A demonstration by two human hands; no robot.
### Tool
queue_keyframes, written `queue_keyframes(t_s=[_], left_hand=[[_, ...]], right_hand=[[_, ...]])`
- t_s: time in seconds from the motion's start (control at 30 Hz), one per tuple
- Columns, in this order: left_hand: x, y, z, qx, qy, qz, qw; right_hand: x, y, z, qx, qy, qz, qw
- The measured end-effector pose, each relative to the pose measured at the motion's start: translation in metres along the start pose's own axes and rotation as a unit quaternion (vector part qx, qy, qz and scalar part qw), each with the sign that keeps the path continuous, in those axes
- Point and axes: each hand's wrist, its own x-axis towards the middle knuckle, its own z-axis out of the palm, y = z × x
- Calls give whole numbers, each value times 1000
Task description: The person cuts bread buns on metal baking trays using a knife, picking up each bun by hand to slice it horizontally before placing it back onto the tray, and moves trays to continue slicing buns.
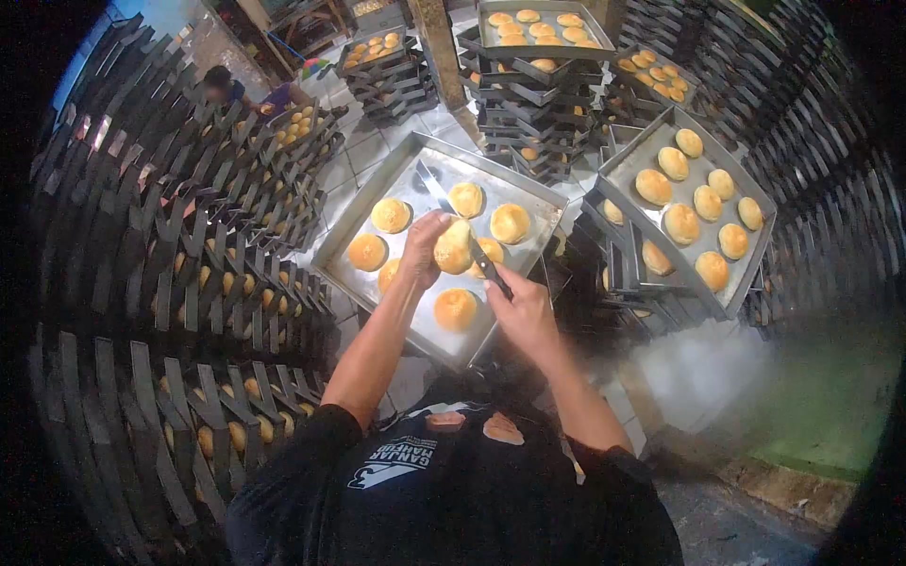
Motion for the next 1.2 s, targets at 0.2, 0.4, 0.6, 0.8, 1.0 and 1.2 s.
queue_keyframes(t_s=[0.2,0.4,0.6,0.8,1.0,1.2], left_hand=[[-1,30,-29,18,11,-4,1000],[-2,-6,-5,-11,12,-38,999],[0,32,-20,3,19,-38,999],[4,-10,-5,-15,12,-58,998],[22,24,-30,-6,21,-34,999],[31,-24,-32,-44,79,-40,995]], right_hand=[[-46,36,5,-9,13,-28,999],[-4,21,5,-38,3,-37,999],[-47,21,-6,9,-12,20,1000],[8,23,15,-53,0,-43,998],[-24,48,7,10,-19,-23,1000],[10,53,41,9,-6,-18,1000]])
